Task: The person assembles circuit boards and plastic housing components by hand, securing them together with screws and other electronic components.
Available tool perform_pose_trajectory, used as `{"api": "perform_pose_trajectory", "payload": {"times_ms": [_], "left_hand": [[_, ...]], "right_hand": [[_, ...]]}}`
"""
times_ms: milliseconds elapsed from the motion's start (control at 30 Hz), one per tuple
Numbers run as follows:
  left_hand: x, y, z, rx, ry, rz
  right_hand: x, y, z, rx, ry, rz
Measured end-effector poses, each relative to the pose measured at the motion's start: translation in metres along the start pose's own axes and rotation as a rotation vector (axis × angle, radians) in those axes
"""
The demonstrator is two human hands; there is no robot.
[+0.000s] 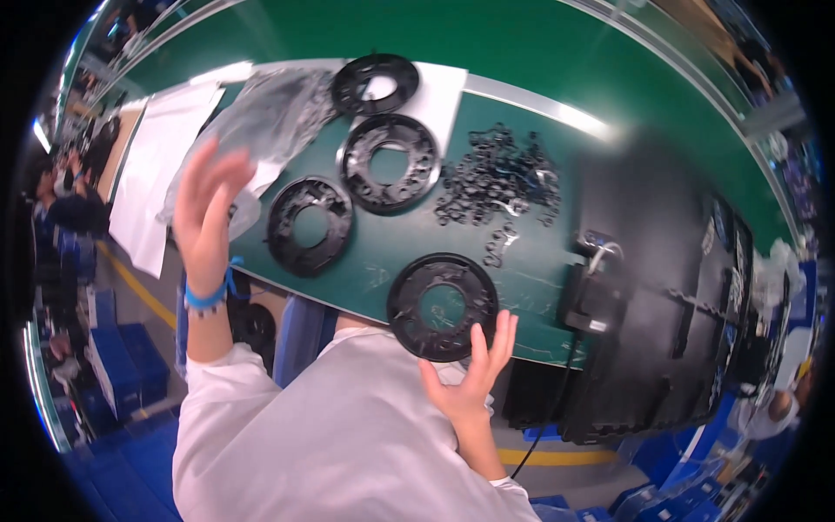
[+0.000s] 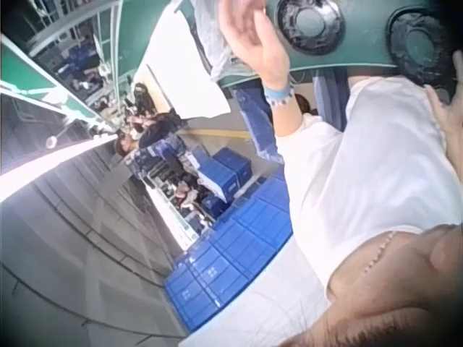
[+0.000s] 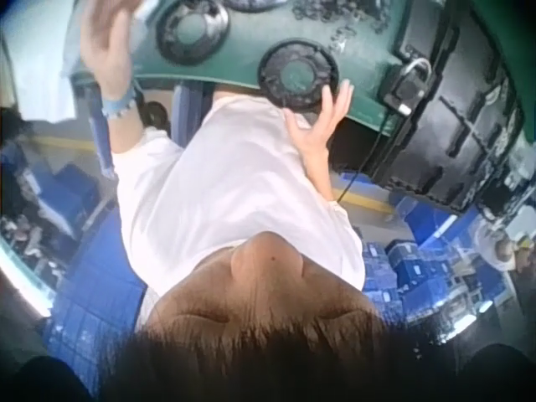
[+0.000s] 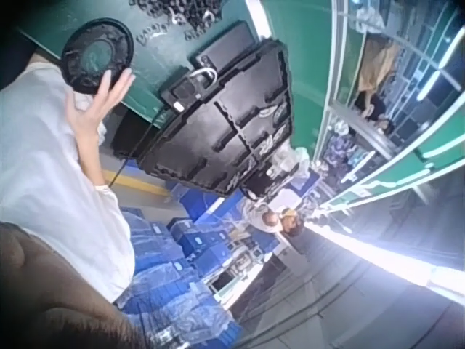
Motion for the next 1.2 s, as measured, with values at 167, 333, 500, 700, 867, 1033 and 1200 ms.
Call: {"api": "perform_pose_trajectory", "payload": {"times_ms": [167, 333, 500, 700, 867, 1033, 1200], "left_hand": [[-0.073, -0.111, 0.009, 0.214, 0.374, 0.481], [-0.158, -0.216, -0.086, -0.274, 0.373, 1.003], [-0.193, -0.325, -0.239, -0.920, 0.143, 1.010], [-0.214, -0.267, -0.320, -0.837, 0.686, 0.818], [-0.240, -0.245, -0.391, -1.218, 1.109, 0.119], [-0.148, -0.180, -0.451, -0.907, 0.999, -0.076], [-0.128, -0.177, -0.478, -0.751, 0.928, -0.120]], "right_hand": [[0.014, 0.005, -0.007, -0.089, -0.100, -0.120], [0.031, 0.016, -0.008, -0.179, -0.183, -0.172], [0.049, 0.023, -0.014, -0.321, -0.192, -0.242], [0.047, 0.015, -0.012, -0.439, -0.284, -0.046], [0.051, 0.012, -0.014, -0.384, -0.426, -0.032], [0.054, 0.008, -0.002, -0.291, -0.420, -0.032], [0.057, 0.007, -0.006, -0.276, -0.475, -0.039]]}}
Point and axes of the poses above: each hand's wrist, its own y-axis towards the middle knuckle, its own x-axis out of the palm, z = x × y, the point moved 5 cm from there along y, towards the middle knuckle, and after that the axes turned 4 degrees about y, right-handed, at the moved point
